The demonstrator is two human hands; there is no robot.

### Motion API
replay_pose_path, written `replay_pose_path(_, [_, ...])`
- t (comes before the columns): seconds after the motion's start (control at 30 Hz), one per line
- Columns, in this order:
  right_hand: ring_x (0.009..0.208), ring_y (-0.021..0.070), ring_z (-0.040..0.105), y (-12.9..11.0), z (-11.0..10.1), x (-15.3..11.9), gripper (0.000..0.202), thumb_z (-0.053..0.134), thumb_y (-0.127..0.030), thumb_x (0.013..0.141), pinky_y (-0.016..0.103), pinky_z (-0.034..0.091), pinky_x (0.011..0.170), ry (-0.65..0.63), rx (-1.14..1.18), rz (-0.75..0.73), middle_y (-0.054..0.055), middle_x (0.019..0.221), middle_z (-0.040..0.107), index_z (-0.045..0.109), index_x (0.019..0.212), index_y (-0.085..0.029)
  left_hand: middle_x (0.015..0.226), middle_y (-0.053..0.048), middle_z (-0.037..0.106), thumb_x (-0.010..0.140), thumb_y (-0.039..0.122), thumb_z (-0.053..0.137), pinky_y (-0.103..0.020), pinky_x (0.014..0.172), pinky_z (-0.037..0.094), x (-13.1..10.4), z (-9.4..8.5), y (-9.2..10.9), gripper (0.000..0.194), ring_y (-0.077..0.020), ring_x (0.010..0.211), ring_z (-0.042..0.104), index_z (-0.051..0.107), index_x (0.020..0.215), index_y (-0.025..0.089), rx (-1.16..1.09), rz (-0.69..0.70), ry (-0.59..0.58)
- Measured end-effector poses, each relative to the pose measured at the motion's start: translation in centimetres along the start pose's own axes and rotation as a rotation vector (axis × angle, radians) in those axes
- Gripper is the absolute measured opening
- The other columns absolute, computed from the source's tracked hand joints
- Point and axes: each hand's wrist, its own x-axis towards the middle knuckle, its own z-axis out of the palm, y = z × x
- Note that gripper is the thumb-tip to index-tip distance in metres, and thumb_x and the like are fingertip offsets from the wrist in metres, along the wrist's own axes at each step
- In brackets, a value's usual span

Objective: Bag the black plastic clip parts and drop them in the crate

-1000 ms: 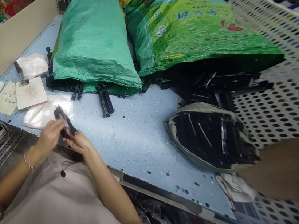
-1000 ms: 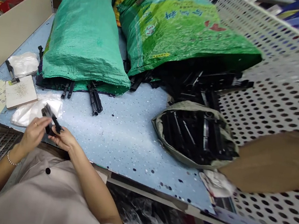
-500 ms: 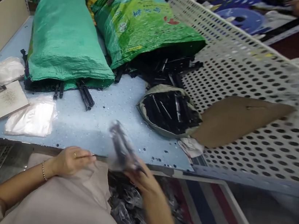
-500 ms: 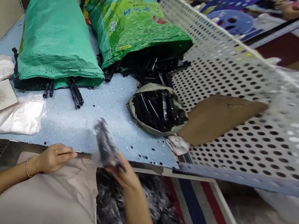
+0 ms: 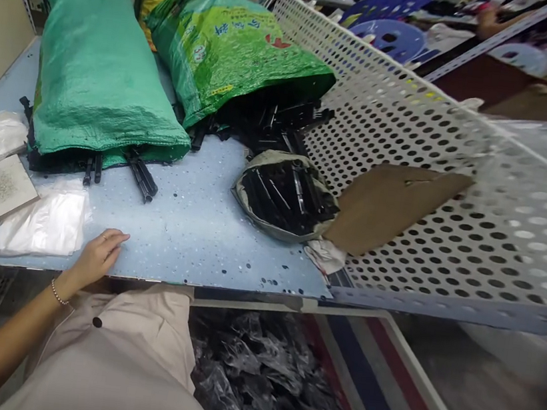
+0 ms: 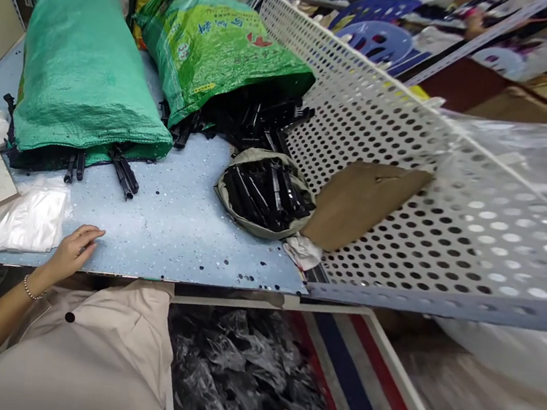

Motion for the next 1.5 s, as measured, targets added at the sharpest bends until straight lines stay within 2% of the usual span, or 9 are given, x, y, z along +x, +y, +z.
replay_pose_path(0.13, [0.076, 0.0313, 0.074, -12.0, 1.7, -0.6, 0.039, 0.068, -0.067, 0.060, 0.045, 0.060, 0.074, -0.245, 0.059, -0.018, 0.014, 0.083, 0.075, 0.068, 0.072, -0.030, 0.119, -0.011, 0.063, 0.098, 0.020, 0.045, -0.040, 0.095, 0.056, -0.5, -0.3, -0.2, 0.035, -0.0201, 0.109, 0.065, 0.059, 0.130, 0.024, -0.002, -0.056, 0.021])
replay_pose_path(0.27, [0.081, 0.0256, 0.069, -27.5, 9.0, -2.0, 0.049, 0.058, -0.063, 0.083, 0.041, 0.056, 0.075, -0.608, -0.043, -0.459, 0.016, 0.096, 0.073, 0.071, 0.101, -0.019, 0.116, -0.010, 0.065, 0.099, 0.020, 0.044, -0.041, 0.093, 0.056, -0.8, 0.2, 0.3, 0.035, -0.0205, 0.107, 0.065, 0.060, 0.129, 0.024, -0.028, -0.064, 0.023])
replay_pose_path(0.4, [0.115, 0.0274, 0.058, -40.2, 20.3, -0.6, 0.043, 0.043, -0.047, 0.096, 0.043, 0.045, 0.097, -0.170, -0.114, -0.864, 0.016, 0.129, 0.062, 0.060, 0.125, -0.020, 0.115, -0.010, 0.066, 0.099, 0.023, 0.044, -0.040, 0.092, 0.056, 0.0, 1.1, 1.2, 0.036, -0.0206, 0.106, 0.066, 0.061, 0.130, 0.026, -0.091, -0.048, 0.017])
replay_pose_path(0.5, [0.124, 0.0314, 0.050, -45.4, 26.6, 1.0, 0.040, 0.050, -0.040, 0.096, 0.044, 0.037, 0.102, -0.080, -0.285, -0.861, 0.022, 0.132, 0.058, 0.057, 0.124, -0.013, 0.114, -0.010, 0.066, 0.098, 0.028, 0.047, -0.041, 0.094, 0.054, 1.2, 1.6, 0.9, 0.032, -0.0213, 0.106, 0.065, 0.064, 0.125, 0.026, -0.166, -0.108, 0.062])
replay_pose_path(0.6, [0.103, 0.0248, 0.059, -45.5, 29.5, 0.7, 0.034, 0.043, -0.039, 0.099, 0.035, 0.043, 0.089, -0.229, -0.316, -0.845, 0.017, 0.106, 0.067, 0.062, 0.104, -0.011, 0.127, -0.012, 0.061, 0.096, 0.039, 0.053, -0.040, 0.093, 0.055, 3.0, 1.7, -0.5, 0.040, -0.0214, 0.107, 0.064, 0.057, 0.134, 0.027, -0.340, -0.290, 0.195])
replay_pose_path(0.8, [0.067, 0.0145, 0.057, -38.5, 29.8, -4.4, 0.049, 0.033, -0.056, 0.100, 0.025, 0.042, 0.065, -0.601, -0.184, -0.962, -0.001, 0.071, 0.061, 0.061, 0.084, -0.020, 0.137, -0.012, 0.056, 0.098, 0.050, 0.045, -0.037, 0.095, 0.053, 5.4, 0.7, -1.0, 0.072, -0.0222, 0.119, 0.061, 0.010, 0.157, 0.031, -0.646, -0.513, 0.311])
replay_pose_path(1.03, [0.080, 0.0187, 0.054, -38.8, 29.1, -5.0, 0.040, 0.038, -0.059, 0.097, 0.030, 0.040, 0.076, -0.250, -0.053, -1.096, 0.003, 0.084, 0.059, 0.054, 0.089, -0.023, 0.131, -0.011, 0.060, 0.095, 0.049, 0.043, -0.034, 0.080, 0.057, 4.3, -0.4, 2.1, 0.067, -0.0215, 0.097, 0.067, 0.024, 0.155, 0.028, -0.768, -0.454, 0.099])
replay_pose_path(1.27, [0.048, 0.0109, 0.031, -38.8, 29.0, -4.7, 0.055, 0.030, -0.072, 0.093, 0.025, 0.028, 0.049, -0.773, 0.269, -0.708, -0.005, 0.055, 0.037, 0.043, 0.072, -0.023, 0.144, -0.012, 0.049, 0.087, 0.048, 0.062, -0.040, 0.107, 0.043, 4.4, -0.2, 2.0, 0.078, -0.0296, 0.134, 0.048, 0.028, 0.153, 0.022, -0.535, -0.388, 0.178])
replay_pose_path(1.5, [0.079, 0.0196, 0.052, -32.5, 27.5, -7.0, 0.042, 0.041, -0.060, 0.097, 0.031, 0.041, 0.076, -0.497, -0.248, -1.187, 0.005, 0.083, 0.059, 0.058, 0.085, -0.023, 0.096, -0.004, 0.065, 0.092, 0.046, 0.054, -0.027, 0.071, 0.052, 5.5, -0.6, 1.9, 0.049, -0.0157, 0.081, 0.064, 0.049, 0.134, 0.020, -0.757, -0.583, 0.254])
